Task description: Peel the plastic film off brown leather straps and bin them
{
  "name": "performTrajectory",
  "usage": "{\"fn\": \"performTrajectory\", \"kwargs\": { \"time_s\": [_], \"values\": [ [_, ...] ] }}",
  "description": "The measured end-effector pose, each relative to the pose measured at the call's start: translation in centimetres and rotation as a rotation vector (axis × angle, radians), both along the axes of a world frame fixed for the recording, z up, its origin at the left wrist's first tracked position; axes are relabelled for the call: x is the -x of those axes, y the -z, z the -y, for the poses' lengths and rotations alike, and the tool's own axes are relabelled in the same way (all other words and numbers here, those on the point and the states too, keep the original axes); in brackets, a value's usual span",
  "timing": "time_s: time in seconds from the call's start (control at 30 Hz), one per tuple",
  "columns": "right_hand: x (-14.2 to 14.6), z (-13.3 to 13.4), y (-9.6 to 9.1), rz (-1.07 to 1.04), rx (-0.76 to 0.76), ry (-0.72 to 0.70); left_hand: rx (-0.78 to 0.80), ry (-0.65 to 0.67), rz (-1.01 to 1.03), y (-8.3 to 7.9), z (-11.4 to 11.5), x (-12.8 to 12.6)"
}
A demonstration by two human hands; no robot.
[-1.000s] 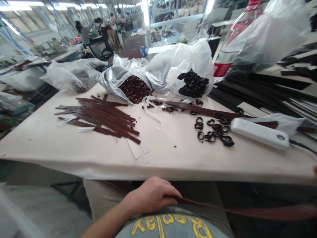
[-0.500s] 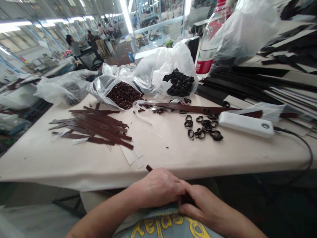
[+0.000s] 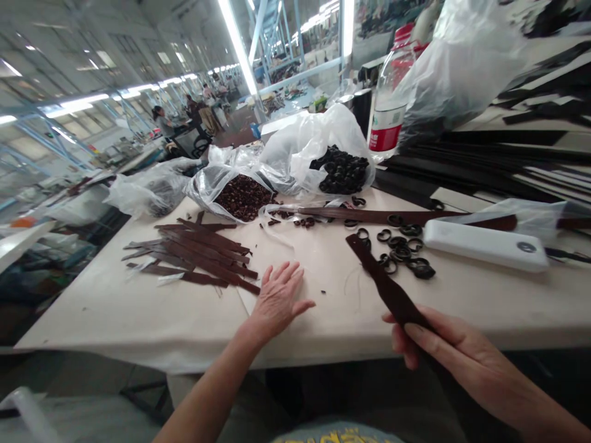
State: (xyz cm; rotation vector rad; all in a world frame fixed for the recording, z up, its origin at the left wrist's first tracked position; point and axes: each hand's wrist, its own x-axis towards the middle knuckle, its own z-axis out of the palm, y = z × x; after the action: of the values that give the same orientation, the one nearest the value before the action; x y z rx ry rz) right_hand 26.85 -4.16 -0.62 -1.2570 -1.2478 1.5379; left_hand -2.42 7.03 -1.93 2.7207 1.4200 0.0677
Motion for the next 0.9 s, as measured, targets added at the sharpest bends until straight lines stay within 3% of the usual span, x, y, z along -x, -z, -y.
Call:
{"fn": "performTrajectory", "kwargs": {
  "time_s": [0.1, 0.27, 0.43, 0.57, 0.7, 0.9],
  "values": [
    [-0.4, -0.9, -0.4, -0.112, 0.031, 0.063, -0.03, -0.037, 0.009, -0.7, -0.1, 0.3],
    [0.1, -3.5, 0.3, -0.203, 0.121, 0.097, 0.024, 0.069, 0.04, -0.1, 0.4, 0.2],
    [0.8, -5.6, 1.9, -0.158, 0.131, 0.179, -0.117, 0.013, 0.297, -0.5, 0.8, 1.0],
    [0.9, -5.7, 3.0, -0.096, 0.102, 0.211, -0.115, 0.046, 0.463, -0.7, 1.6, 2.0],
    [1.0, -5.4, 3.4, -0.071, 0.051, 0.205, -0.036, -0.088, 0.562, -0.3, 2.3, 3.1],
    [1.2, -4.8, 3.5, -0.121, -0.039, 0.311, -0.008, -0.163, 0.701, 0.0, -0.2, 4.0]
  ]
}}
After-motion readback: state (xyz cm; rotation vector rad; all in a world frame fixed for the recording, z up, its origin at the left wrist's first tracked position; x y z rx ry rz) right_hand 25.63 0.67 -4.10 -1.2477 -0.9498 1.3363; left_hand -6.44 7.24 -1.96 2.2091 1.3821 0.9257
